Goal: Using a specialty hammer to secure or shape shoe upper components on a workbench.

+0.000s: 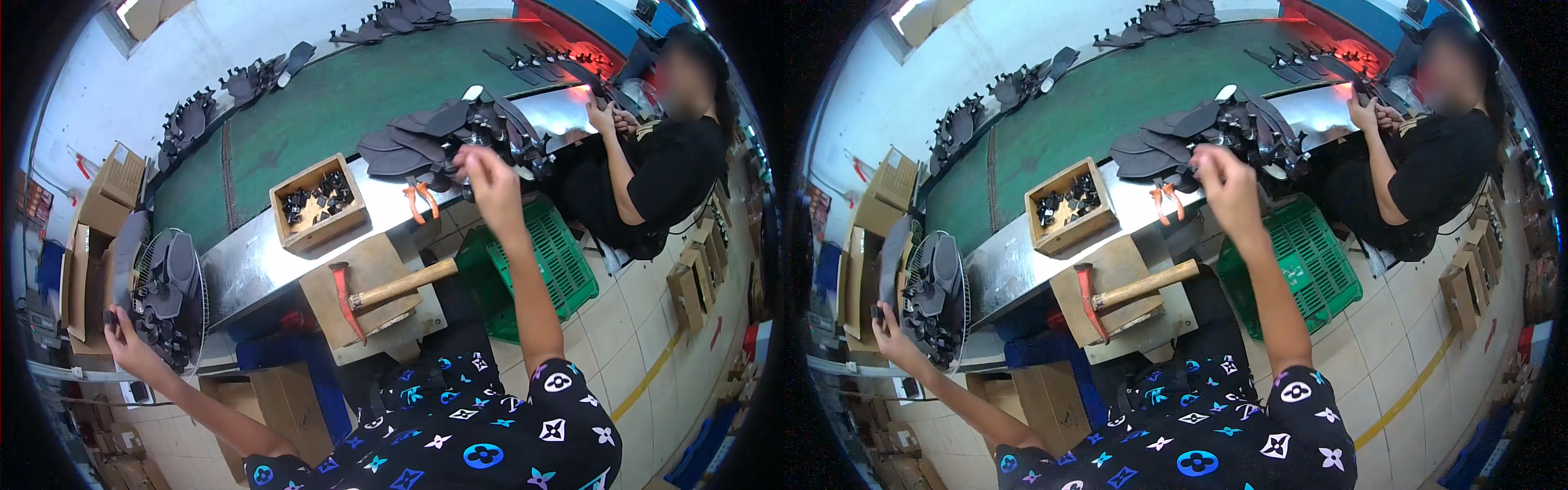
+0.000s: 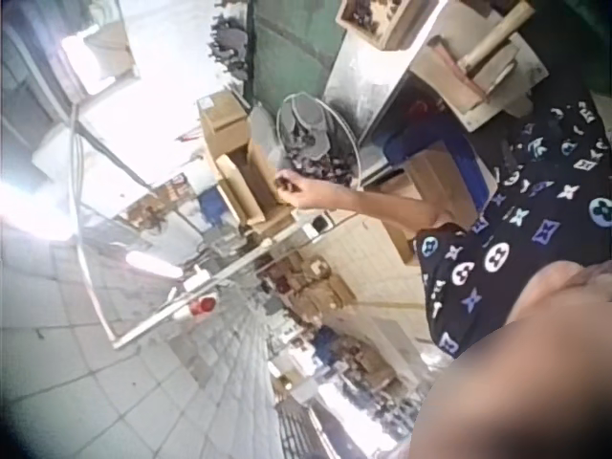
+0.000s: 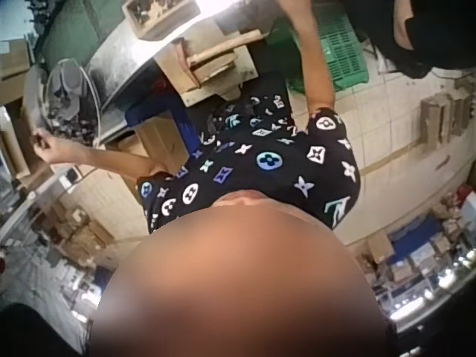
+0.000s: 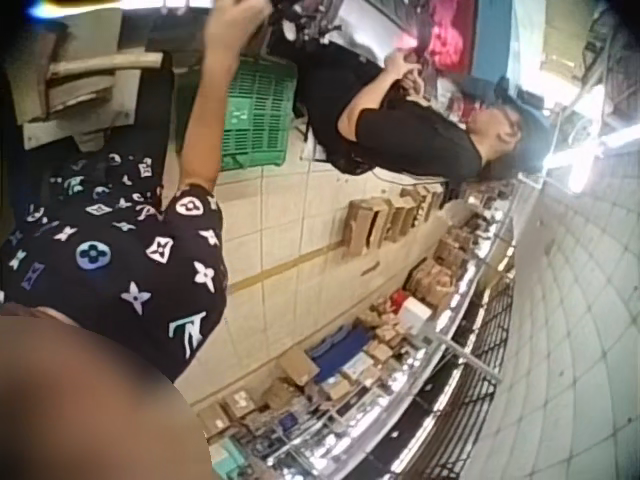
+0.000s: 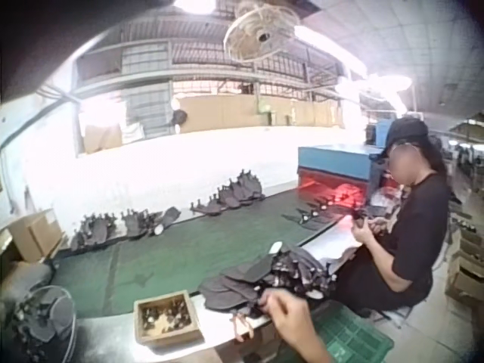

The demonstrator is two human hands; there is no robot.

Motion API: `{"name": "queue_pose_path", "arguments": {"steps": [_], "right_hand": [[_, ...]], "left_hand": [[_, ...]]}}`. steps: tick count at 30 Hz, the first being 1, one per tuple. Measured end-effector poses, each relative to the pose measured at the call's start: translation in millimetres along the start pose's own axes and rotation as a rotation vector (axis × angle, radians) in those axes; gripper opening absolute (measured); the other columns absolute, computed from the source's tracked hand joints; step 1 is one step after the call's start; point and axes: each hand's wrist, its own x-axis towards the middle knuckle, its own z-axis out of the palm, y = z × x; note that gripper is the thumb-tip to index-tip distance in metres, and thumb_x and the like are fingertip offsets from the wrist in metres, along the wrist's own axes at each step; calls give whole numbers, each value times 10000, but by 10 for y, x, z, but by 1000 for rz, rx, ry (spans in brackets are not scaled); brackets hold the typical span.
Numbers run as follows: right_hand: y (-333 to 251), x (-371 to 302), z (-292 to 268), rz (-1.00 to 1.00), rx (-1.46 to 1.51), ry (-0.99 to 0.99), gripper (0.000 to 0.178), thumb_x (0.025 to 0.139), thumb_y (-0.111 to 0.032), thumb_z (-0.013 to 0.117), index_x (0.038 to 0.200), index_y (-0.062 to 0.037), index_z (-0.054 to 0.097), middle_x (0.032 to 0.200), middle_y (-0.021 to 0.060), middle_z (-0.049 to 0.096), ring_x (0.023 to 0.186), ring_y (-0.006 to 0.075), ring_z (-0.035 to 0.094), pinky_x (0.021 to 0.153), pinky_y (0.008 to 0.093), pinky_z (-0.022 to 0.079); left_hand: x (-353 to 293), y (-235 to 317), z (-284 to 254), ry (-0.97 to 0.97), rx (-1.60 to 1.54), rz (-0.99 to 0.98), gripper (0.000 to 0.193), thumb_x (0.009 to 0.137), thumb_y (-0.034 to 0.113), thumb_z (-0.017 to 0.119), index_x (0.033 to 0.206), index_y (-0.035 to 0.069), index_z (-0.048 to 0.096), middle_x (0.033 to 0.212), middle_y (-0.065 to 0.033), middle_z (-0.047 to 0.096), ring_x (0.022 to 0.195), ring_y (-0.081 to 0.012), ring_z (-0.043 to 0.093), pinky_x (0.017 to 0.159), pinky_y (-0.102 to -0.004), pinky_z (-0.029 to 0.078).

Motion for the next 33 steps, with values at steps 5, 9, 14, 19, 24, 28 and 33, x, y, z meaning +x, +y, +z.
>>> {"name": "queue_pose_path", "arguments": {"steps": [5, 9, 14, 19, 24, 28, 33], "right_hand": [[890, 1010, -290, -249, -778, 91, 287, 941, -206, 613, 1123, 15, 646, 995, 186, 706, 808, 312, 683, 751, 381, 535], [998, 1499, -363, -102, -679, -202, 261, 884, -201, 655, 1034, 12, 661, 792, 168, 685, 745, 325, 680, 714, 412, 531], [-385, 1369, -79, 214, 615, -132, 221, 970, -214, 639, 1034, -4, 609, 742, 32, 578, 608, 66, 554, 446, 171, 380], [-1783, 104, 685, 198, 831, -562, 272, 992, -236, 622, 1133, -11, 562, 916, 112, 667, 719, 154, 650, 662, 278, 554], [-1383, -704, 871, -430, 436, -742, 814, 875, -409, 730, 1477, -65, 304, 1503, 182, 337, 1399, 299, 390, 1119, 418, 358], [-156, -1206, 740, -502, -553, -527, 845, 808, -523, 737, 1416, -64, 371, 1416, 230, 382, 1183, 404, 546, 959, 443, 477], [277, -1602, 195, -176, -594, -424, 501, 846, -503, 728, 840, -12, 628, 759, 143, 627, 616, 338, 634, 569, 427, 503]], "left_hand": [[162, -206, 51, 285, 593, 29, 571, 986, 382, 593, 1359, -44, 523, 1352, -242, 563, 1242, -365, 540, 1061, -400, 400], [-351, 204, 194, 135, 402, 68, 444, 996, 269, 578, 1328, -26, 560, 1342, -189, 588, 1235, -335, 552, 1068, -396, 398], [-1019, 1274, 597, -195, 97, 380, 394, 935, 47, 596, 1328, 17, 571, 1374, -172, 570, 1316, -307, 505, 1119, -424, 360], [-1640, 2132, 1214, -500, -127, 444, 893, 816, 194, 783, 1513, -10, 263, 1554, -222, 320, 1485, -379, 229, 1215, -462, 178], [-1708, 1779, 1178, -107, -193, 406, 225, 926, 62, 629, 1117, -49, 587, 1022, -145, 671, 948, -259, 658, 822, -315, 501], [-1856, 1831, 895, -369, -522, -206, 95, 1017, 115, 574, 988, 26, 558, 879, 36, 508, 781, -23, 435, 640, -192, 354], [-2453, 1365, 1212, -853, -505, -607, 289, 965, 186, 644, 1166, -9, 576, 1058, -60, 598, 988, -135, 542, 875, -291, 431]]}}
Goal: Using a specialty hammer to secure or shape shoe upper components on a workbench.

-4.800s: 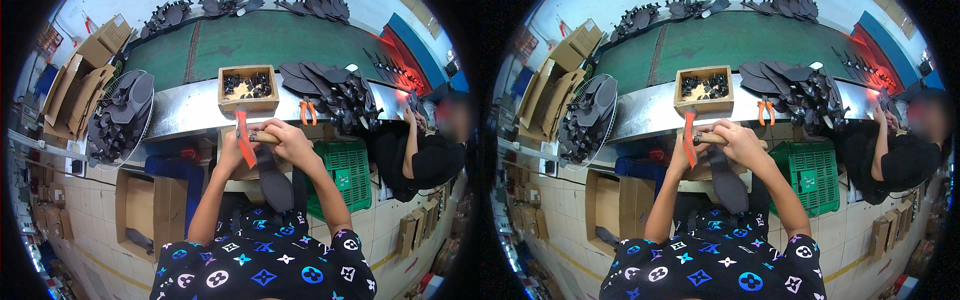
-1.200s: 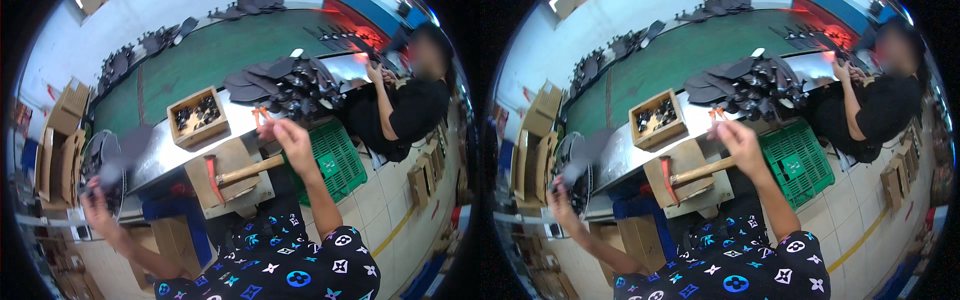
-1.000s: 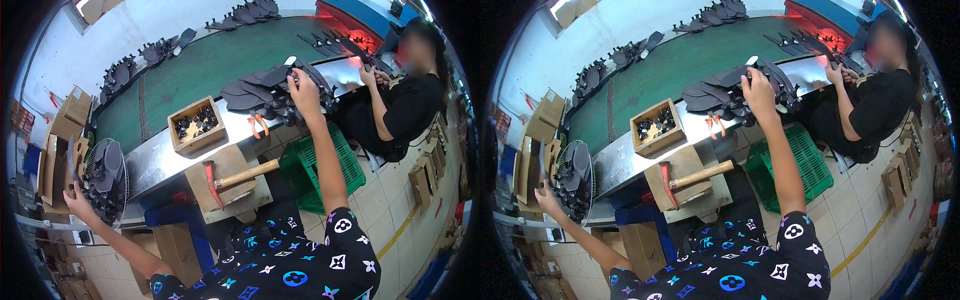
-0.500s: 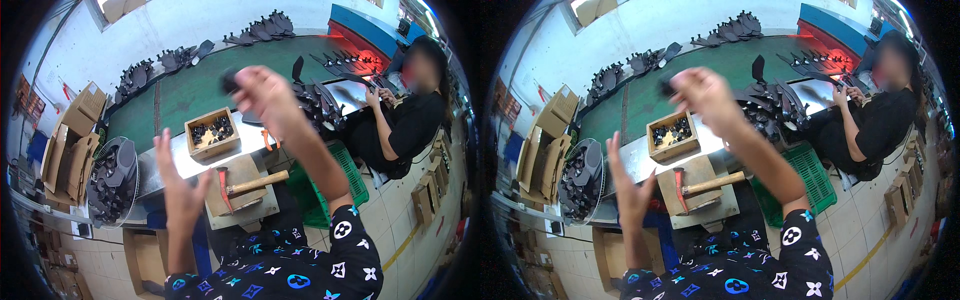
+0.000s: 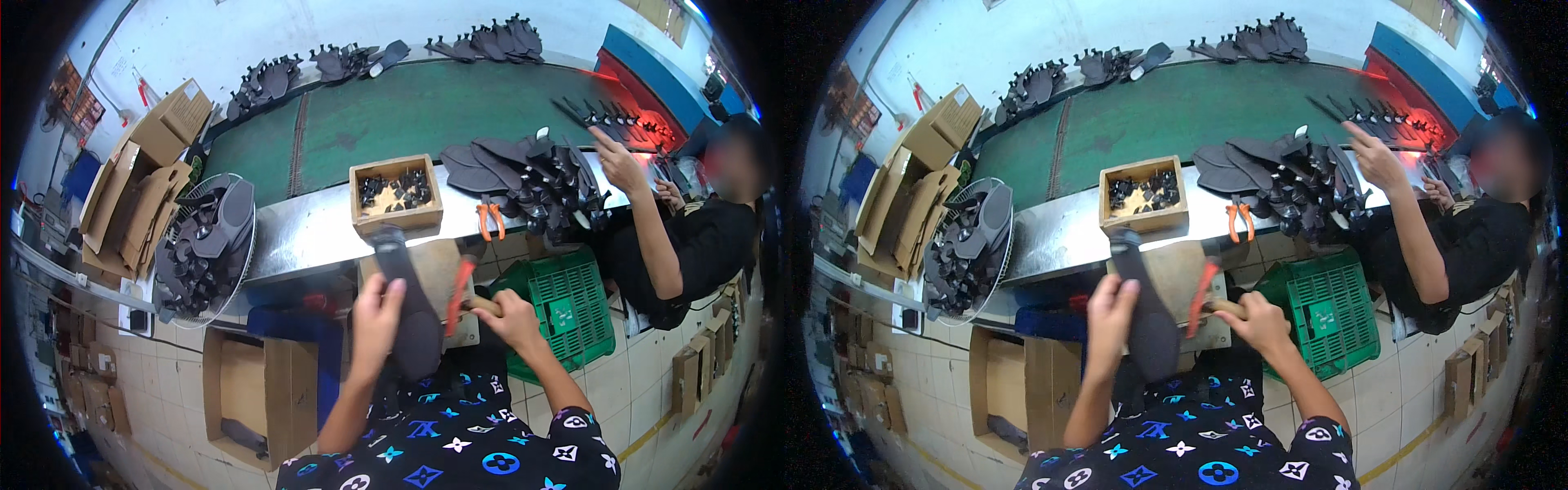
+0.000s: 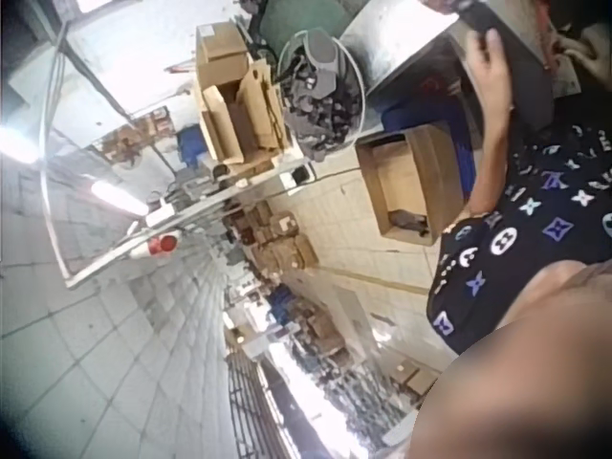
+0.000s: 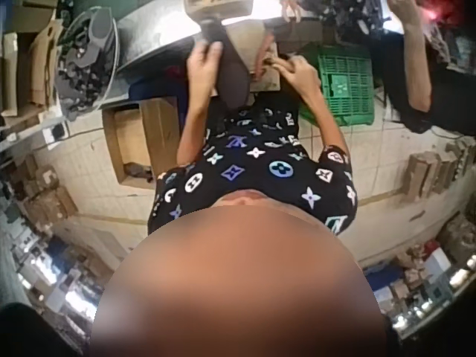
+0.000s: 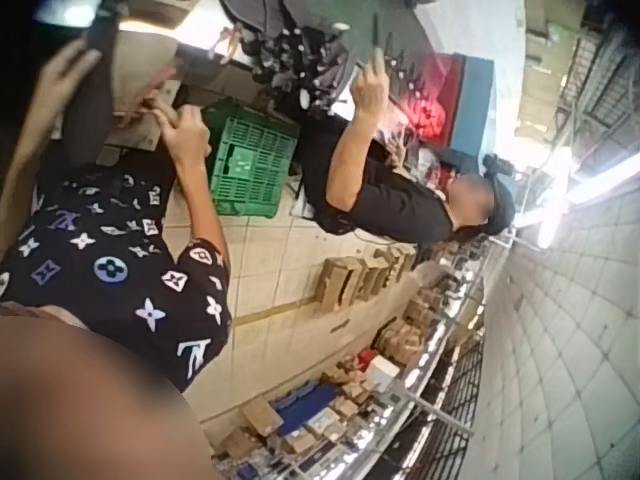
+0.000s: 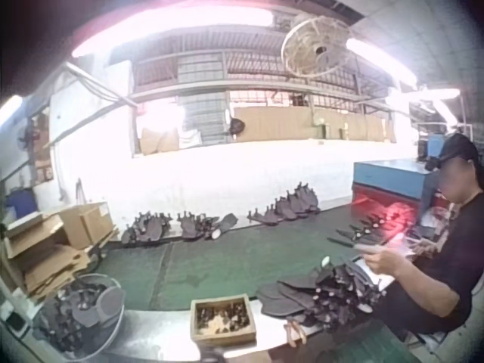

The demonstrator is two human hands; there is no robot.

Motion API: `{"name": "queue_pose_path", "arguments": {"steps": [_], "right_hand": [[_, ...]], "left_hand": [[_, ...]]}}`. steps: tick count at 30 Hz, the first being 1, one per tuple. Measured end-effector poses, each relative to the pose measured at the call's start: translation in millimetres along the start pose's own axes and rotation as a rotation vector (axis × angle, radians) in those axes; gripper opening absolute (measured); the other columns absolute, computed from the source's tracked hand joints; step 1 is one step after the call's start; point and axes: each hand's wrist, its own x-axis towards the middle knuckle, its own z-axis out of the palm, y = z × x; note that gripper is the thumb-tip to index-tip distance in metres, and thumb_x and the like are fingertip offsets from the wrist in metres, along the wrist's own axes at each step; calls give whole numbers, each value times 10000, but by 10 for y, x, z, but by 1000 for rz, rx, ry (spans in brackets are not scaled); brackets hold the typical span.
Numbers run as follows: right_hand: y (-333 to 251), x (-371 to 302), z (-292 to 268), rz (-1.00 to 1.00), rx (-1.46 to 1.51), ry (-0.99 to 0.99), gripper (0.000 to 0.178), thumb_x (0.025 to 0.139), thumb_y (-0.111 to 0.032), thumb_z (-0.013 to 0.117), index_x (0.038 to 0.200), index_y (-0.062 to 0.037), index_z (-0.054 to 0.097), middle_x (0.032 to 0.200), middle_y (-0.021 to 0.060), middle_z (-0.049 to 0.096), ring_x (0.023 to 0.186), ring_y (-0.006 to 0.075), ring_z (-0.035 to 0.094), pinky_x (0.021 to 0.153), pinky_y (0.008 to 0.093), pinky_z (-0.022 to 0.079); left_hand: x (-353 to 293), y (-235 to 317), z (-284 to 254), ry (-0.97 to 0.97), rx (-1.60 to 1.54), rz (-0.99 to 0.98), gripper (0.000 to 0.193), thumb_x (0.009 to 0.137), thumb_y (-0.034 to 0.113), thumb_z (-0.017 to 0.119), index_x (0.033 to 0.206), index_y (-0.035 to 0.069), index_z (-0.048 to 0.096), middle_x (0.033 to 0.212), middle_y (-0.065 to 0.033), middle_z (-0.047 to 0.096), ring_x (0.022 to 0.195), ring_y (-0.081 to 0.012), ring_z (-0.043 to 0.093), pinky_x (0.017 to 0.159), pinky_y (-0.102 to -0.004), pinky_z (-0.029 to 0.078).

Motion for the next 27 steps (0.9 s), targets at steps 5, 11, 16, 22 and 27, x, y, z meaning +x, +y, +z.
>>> {"name": "queue_pose_path", "arguments": {"steps": [5, 11, 16, 22, 27], "right_hand": [[353, -691, -159, 498, 463, -6, 442, 879, -386, 740, 765, 13, 586, 554, 43, 458, 528, 151, 447, 504, 337, 356], [-36, -928, -434, 746, 1047, 145, 248, 988, -190, 624, 989, 54, 669, 484, -43, 408, 351, 47, 330, 359, 228, 271], [-70, -685, -441, 694, 1093, 185, 232, 978, -199, 644, 978, 26, 701, 523, -58, 451, 392, 27, 362, 382, 223, 272], [-300, -73, -642, 444, 1012, 219, 235, 989, -190, 624, 1105, 5, 686, 729, 34, 675, 435, 13, 392, 389, 196, 278], [-561, 577, -615, 171, 1102, 303, 257, 998, -184, 607, 1185, -16, 664, 1008, 88, 742, 456, 1, 398, 402, 174, 297]], "left_hand": [[117, -325, 376, 203, 730, 257, 708, 877, 193, 699, 1447, -23, 340, 1399, -220, 394, 1286, -433, 348, 1043, -562, 281], [1717, 52, 170, 237, 819, 605, 162, 919, 127, 605, 1023, 5, 628, 998, -172, 663, 894, -374, 653, 765, -473, 525], [2704, -155, 162, 116, 1222, 652, 124, 875, 96, 613, 866, -7, 681, 925, -216, 678, 829, -387, 687, 712, -474, 563], [2389, 67, 233, 132, 892, 882, 110, 845, 96, 651, 834, -7, 688, 863, -158, 688, 753, -360, 672, 655, -445, 538], [1032, 553, 464, 88, 408, 988, 80, 848, 26, 752, 835, -13, 684, 774, -65, 671, 620, -94, 567, 538, -231, 444]]}}
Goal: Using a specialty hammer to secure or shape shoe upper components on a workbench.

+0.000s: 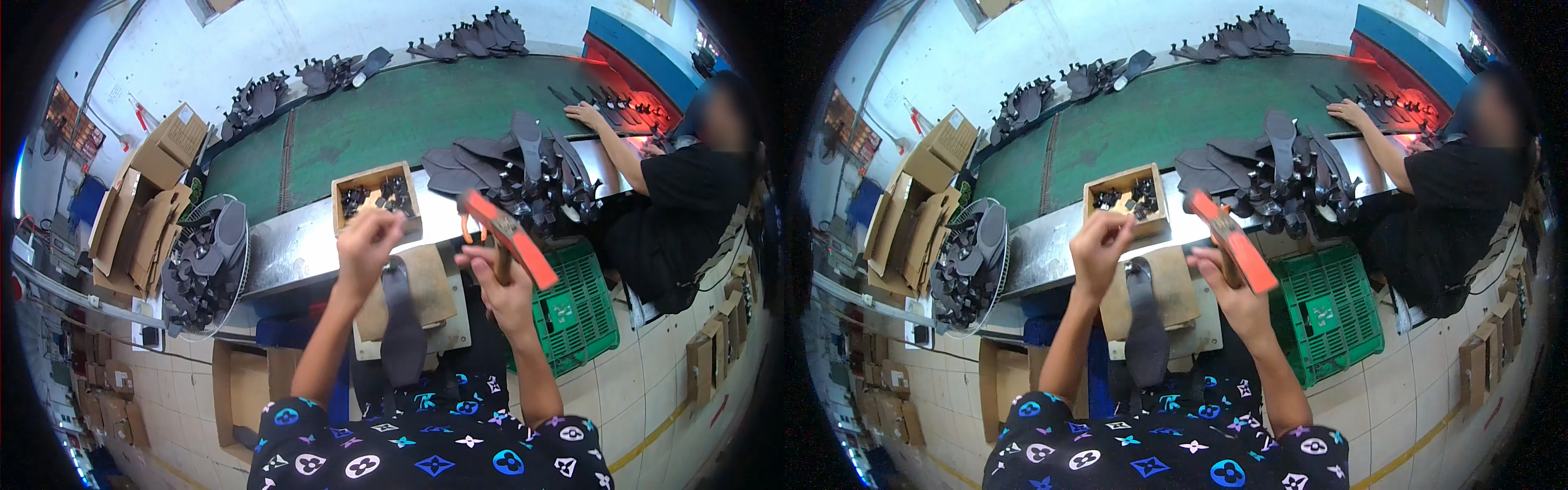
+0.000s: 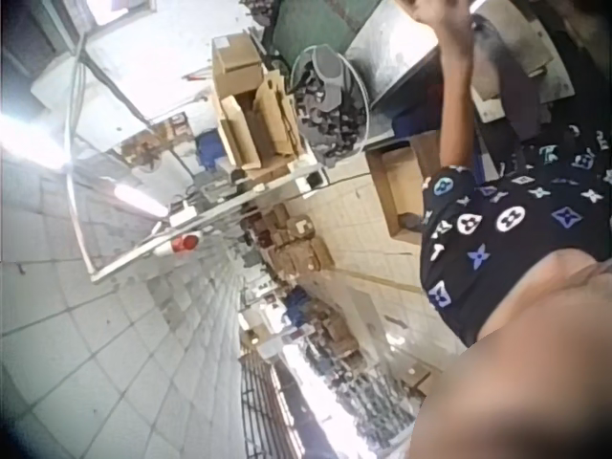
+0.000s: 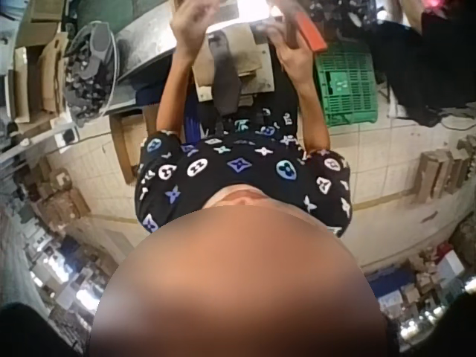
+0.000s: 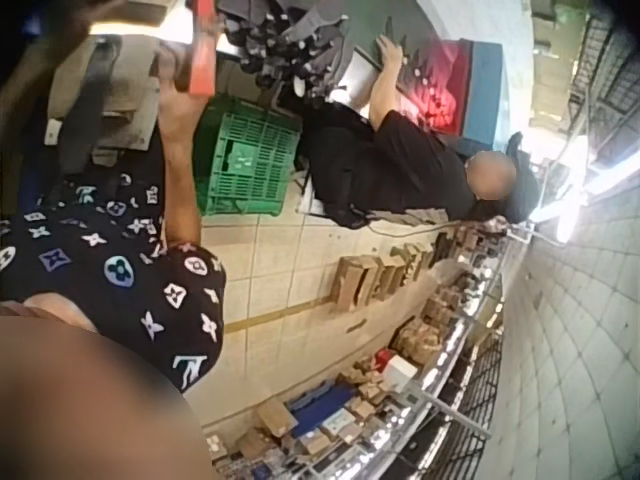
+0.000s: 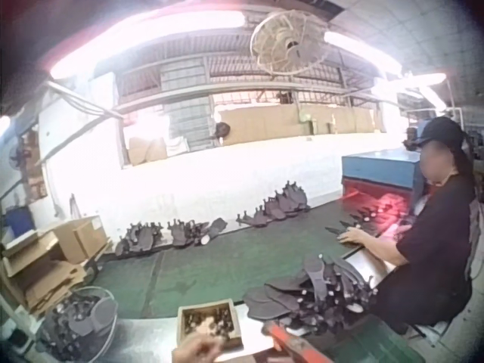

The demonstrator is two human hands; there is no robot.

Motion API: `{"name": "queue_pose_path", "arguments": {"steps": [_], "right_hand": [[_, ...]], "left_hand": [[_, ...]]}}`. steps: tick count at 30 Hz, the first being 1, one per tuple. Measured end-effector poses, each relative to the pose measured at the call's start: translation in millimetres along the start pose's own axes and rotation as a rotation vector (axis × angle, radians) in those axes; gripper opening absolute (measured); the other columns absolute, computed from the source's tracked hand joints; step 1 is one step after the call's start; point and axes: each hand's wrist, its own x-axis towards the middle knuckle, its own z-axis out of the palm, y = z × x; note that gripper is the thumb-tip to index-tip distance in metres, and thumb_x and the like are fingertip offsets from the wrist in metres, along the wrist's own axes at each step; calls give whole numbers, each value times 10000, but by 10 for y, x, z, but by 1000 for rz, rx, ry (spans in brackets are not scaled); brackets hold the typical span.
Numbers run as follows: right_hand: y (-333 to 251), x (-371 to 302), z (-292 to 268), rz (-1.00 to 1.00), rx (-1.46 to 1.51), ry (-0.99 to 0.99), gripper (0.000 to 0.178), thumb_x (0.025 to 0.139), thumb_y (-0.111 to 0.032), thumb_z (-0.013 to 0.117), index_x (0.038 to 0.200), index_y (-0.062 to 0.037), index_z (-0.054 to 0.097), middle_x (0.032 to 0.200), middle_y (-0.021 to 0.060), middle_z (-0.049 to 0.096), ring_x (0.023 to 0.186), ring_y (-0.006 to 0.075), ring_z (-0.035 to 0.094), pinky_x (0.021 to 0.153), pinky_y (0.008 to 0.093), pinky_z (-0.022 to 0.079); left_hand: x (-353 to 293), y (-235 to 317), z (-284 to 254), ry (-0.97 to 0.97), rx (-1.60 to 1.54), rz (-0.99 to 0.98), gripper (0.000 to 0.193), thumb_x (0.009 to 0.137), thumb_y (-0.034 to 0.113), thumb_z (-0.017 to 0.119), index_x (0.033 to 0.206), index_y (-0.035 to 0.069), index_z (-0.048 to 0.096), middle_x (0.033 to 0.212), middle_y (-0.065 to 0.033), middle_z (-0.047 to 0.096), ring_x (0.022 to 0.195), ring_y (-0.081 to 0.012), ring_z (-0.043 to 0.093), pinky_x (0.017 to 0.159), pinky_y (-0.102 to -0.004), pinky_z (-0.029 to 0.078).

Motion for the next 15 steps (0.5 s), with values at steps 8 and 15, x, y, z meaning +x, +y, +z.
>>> {"name": "queue_pose_path", "arguments": {"steps": [8, 15], "right_hand": [[-280, 80, 476, 144, 128, -240, 207, 895, -113, 744, 1057, 2, 687, 821, 25, 674, 490, 11, 461, 428, 179, 328], [69, 265, 554, 198, -20, -312, 202, 882, -66, 715, 1057, 32, 694, 1087, 108, 681, 963, 149, 647, 822, 289, 533]], "left_hand": [[-512, 553, -299, 43, -95, 21, 215, 772, -37, 791, 966, -4, 704, 889, -104, 682, 728, -177, 660, 614, -272, 533], [-835, -204, -106, 28, -84, -393, 385, 788, 195, 810, 1107, 40, 660, 1040, -97, 689, 1094, -271, 608, 950, -381, 458]]}}
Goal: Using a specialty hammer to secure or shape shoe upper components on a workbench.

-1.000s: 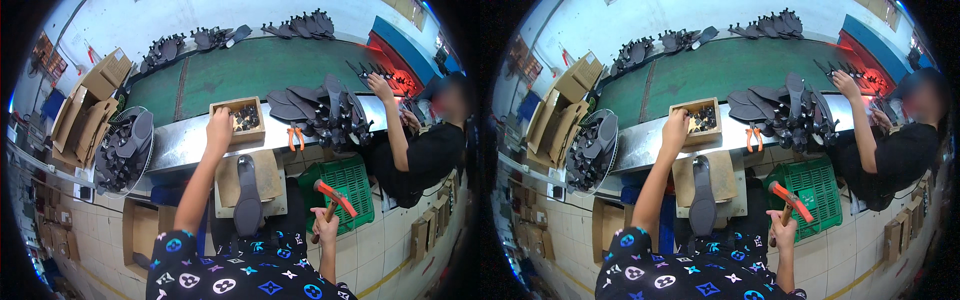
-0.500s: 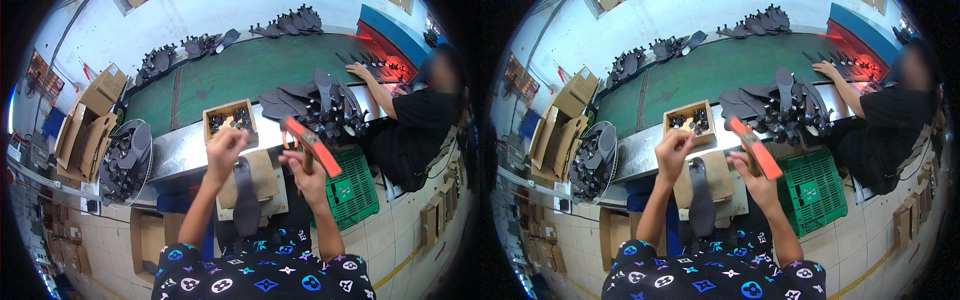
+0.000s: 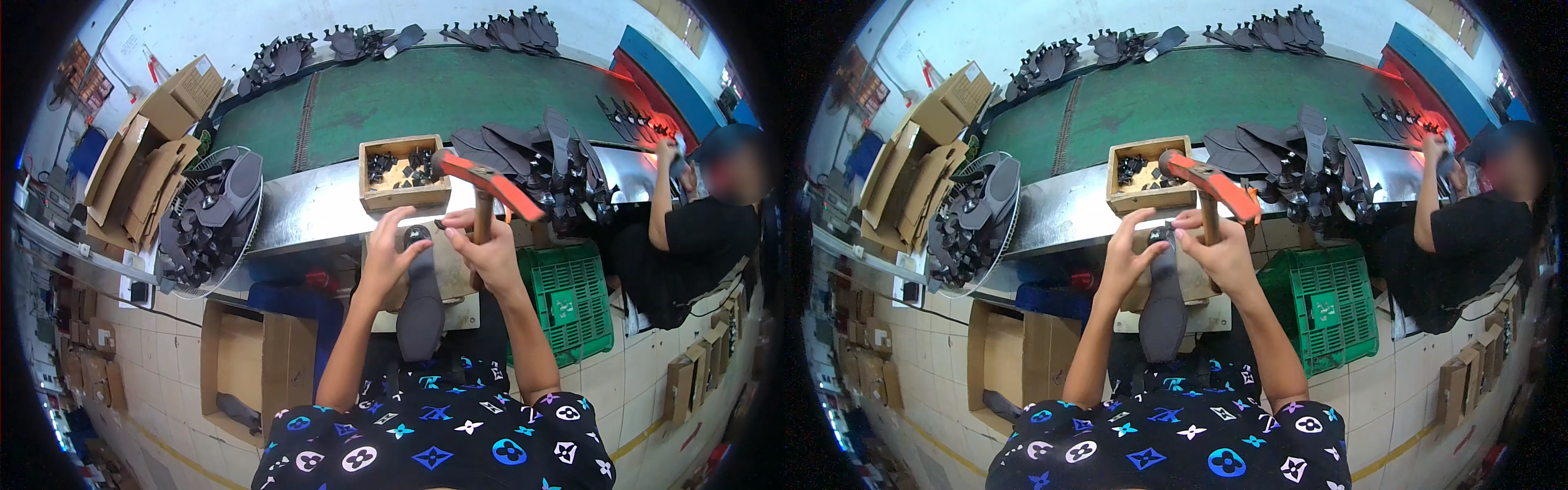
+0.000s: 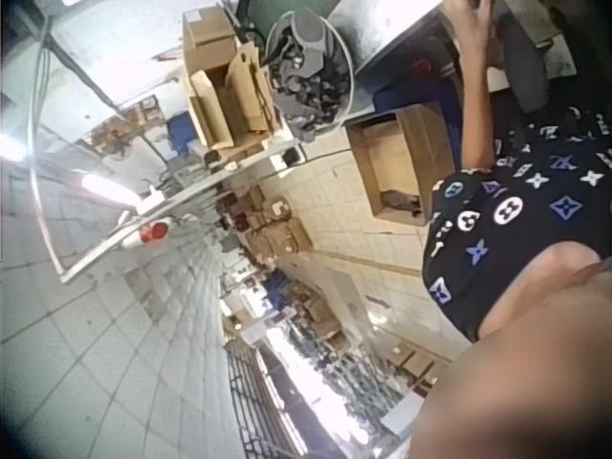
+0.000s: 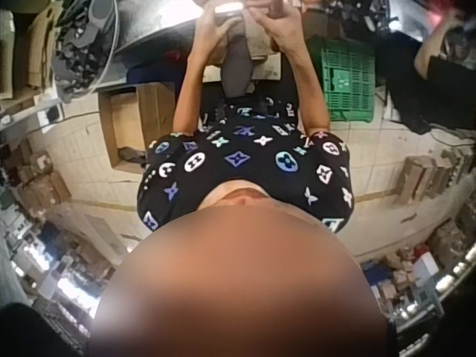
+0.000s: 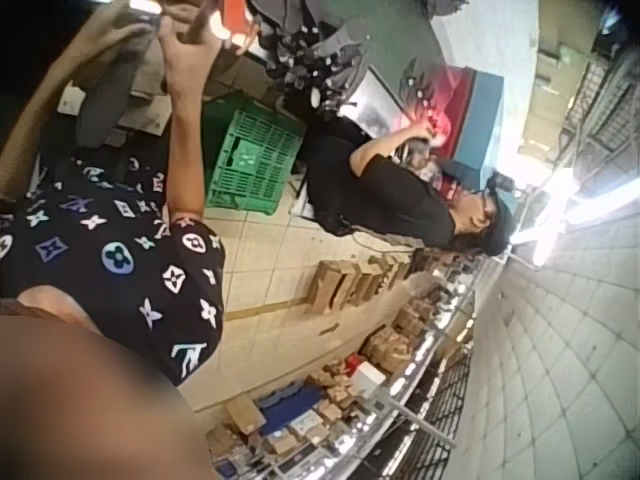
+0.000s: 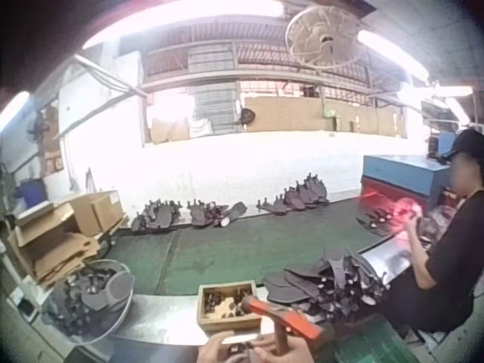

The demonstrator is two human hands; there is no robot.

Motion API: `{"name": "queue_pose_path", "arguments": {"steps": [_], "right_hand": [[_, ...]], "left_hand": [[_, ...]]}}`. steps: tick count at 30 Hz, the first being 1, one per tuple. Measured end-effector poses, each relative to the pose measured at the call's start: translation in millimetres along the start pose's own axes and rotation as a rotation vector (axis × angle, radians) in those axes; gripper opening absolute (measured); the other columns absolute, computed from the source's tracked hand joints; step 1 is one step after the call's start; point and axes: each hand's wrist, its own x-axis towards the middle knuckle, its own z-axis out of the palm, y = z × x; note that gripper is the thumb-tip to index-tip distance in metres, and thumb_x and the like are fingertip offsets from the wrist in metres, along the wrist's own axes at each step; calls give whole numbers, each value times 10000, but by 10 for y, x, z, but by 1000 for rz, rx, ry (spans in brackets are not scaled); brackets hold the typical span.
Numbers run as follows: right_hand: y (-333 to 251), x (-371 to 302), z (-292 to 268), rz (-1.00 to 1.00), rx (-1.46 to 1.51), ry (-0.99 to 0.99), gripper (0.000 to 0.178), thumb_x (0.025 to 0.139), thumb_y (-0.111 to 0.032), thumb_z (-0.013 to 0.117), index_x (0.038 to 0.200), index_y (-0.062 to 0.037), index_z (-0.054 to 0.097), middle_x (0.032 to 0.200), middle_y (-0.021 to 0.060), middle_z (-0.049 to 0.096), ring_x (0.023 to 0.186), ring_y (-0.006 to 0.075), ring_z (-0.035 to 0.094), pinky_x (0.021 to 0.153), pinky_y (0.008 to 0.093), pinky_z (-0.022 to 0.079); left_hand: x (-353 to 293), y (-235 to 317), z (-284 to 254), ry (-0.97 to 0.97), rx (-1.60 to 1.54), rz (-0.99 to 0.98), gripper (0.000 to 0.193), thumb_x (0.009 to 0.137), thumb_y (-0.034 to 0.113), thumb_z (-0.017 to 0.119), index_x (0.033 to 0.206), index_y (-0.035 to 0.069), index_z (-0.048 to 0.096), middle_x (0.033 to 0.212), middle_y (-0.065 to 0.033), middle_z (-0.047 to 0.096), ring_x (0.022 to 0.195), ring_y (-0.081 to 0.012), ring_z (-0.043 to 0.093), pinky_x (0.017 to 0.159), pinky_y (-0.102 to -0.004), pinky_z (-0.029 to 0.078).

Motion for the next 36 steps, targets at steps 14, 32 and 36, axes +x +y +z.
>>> {"name": "queue_pose_path", "arguments": {"steps": [14, 32, 36], "right_hand": [[448, 280, 130, -272, -499, -188, 257, 822, -100, 722, 1032, 35, 662, 984, 145, 669, 867, 307, 666, 776, 361, 511], [-149, -287, 272, -92, -364, -17, 271, 980, -135, 593, 1196, 24, 556, 843, 194, 602, 723, 295, 622, 677, 366, 487], [-281, -557, 293, -253, -541, 33, 294, 994, -126, 560, 1236, 34, 512, 850, 232, 611, 757, 364, 634, 692, 403, 491]], "left_hand": [[-181, -259, -13, -101, -150, -196, 291, 777, 83, 796, 1044, -7, 723, 953, -138, 737, 866, -212, 706, 788, -315, 537], [-16, -387, -137, -328, -341, -268, 255, 789, 105, 805, 1009, -14, 754, 916, -60, 746, 832, -100, 659, 767, -256, 521], [-15, -421, -130, -320, -413, -223, 260, 784, 103, 807, 1012, -12, 759, 945, -66, 747, 858, -104, 658, 787, -261, 522]]}}
